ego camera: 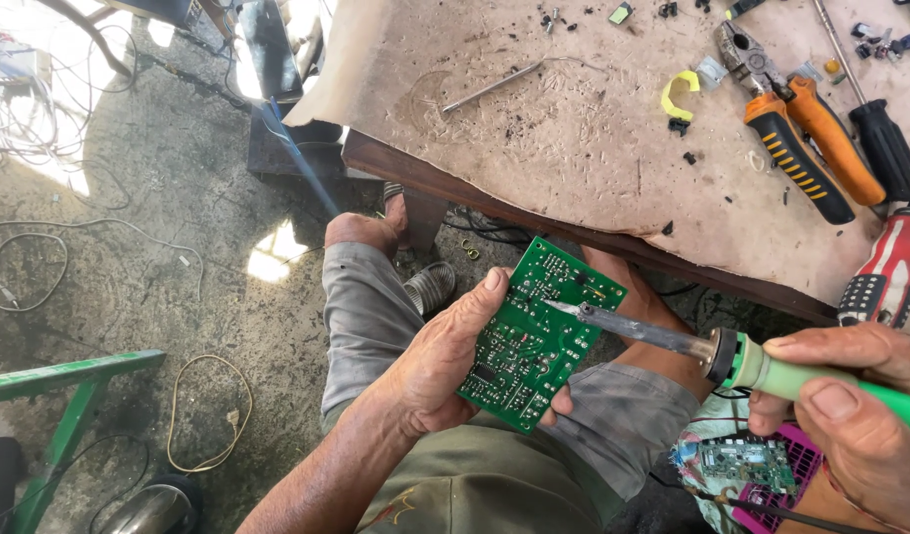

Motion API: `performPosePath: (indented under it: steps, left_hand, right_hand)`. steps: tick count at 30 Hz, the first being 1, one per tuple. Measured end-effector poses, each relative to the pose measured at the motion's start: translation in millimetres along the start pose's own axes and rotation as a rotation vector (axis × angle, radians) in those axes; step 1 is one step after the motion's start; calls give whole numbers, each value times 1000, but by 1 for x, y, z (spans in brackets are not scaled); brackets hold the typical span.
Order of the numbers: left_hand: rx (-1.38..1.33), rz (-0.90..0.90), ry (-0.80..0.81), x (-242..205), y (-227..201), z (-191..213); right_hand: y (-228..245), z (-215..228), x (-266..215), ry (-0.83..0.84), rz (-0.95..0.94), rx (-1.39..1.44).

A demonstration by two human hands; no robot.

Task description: Soldering components on a printed circuit board at a repair workbench

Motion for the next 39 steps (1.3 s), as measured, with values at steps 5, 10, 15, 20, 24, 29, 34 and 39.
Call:
performPosePath:
  steps: [5,10,15,20,24,29,34,39]
  left_hand:
    - [43,-51,-57,-3,-6,-2]
    - [39,-70,-95,0,-8,2]
    - [35,-100,-142,-2,-12,1]
    - [156,-141,-174,-2,-22,-22]
    - [315,-261,-281,-7,-46,-53]
    - [481,-287,-332,6,-59,-66]
    - [372,-348,-218,20,-55,-58]
    - [189,-258,-182,27,-42,-40]
  right_hand:
    - [38,-24,-3,167,171,-392]
    - [93,-74,4,312,431,-660]
    - [95,-70,-10,142,341,-829]
    - [102,-63,-14,90,514,-696]
    - [95,-55,-25,116,390,-861]
    - [-59,-19,-73,-490,-928,379]
    - [-128,-21,-96,-450,-953,611]
    - [-91,-39,-80,-446,-802,573]
Point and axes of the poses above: each hand's wrist, its own x-axis towards the middle knuckle, its own z-axis out of the back of the hand, y = z × x, the point moved 10 cm from there along x, towards the middle knuckle, and after that the axes turned 9 degrees about z, right-handed, at the moved point
